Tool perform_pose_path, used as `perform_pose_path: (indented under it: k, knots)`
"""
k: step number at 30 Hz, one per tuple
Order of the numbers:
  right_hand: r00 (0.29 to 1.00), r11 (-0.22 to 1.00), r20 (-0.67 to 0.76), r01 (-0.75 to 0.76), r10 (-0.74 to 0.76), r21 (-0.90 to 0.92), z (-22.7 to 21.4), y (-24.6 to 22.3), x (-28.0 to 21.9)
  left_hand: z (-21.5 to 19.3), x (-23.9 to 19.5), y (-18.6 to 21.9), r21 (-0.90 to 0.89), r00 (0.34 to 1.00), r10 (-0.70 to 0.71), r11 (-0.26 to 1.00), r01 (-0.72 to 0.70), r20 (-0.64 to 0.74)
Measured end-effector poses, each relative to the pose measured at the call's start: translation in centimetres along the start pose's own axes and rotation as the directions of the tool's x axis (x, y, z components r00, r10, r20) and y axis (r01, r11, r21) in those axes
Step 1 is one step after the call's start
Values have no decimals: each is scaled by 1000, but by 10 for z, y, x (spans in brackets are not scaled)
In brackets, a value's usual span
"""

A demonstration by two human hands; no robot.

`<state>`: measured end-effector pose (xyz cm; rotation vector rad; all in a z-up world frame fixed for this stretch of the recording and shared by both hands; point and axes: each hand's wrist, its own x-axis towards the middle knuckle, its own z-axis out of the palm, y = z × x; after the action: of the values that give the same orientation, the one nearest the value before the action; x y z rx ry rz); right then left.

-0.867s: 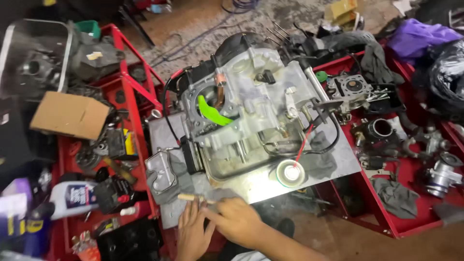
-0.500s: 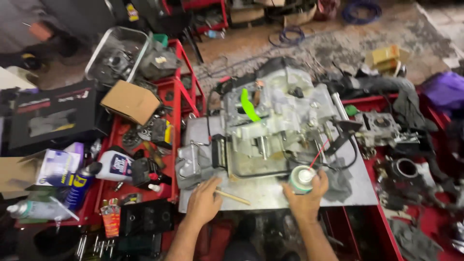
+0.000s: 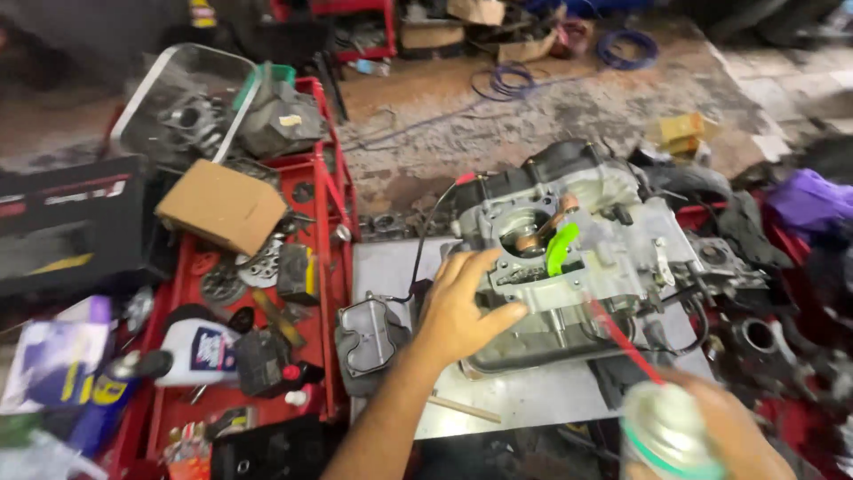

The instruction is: Cleaning the interior of a motorcycle engine crankcase with spray and a rag

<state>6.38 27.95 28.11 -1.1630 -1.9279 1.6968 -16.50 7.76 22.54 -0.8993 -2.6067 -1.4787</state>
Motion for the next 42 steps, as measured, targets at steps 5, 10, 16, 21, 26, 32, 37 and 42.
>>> perform_pose_path:
  k: [5,10,16,21,26,32,37,42]
  knots:
    - [872,653,341,488,-350,-579,39,-33,22,15,14,-17,-84,996,86,993,-88,-27]
    - [766,520,476,643,-432,-562,60,-40,31,10,21,-19,-27,995,100,995,-99,4]
    - [763,523,467,646,-446,-556,85,-60,20,4,24,-19,-35,989,148,989,-147,28]
    - [736,486,482,676,-475,-553,88,-62,24,3,26,-18,-29,991,124,992,-123,56]
    - [716,479,496,697,-490,-534,90,-67,22,3,26,-19,-31,991,113,993,-111,68]
    - [720,473,512,694,-469,-543,89,-72,22,4,26,-20,-34,991,123,992,-122,49]
    - [705,477,535,709,-465,-520,89,-78,22,5,25,-22,-53,984,175,983,-175,6]
    - [658,456,553,753,-512,-474,92,-77,26,4,24,-25,-49,986,169,984,-169,2]
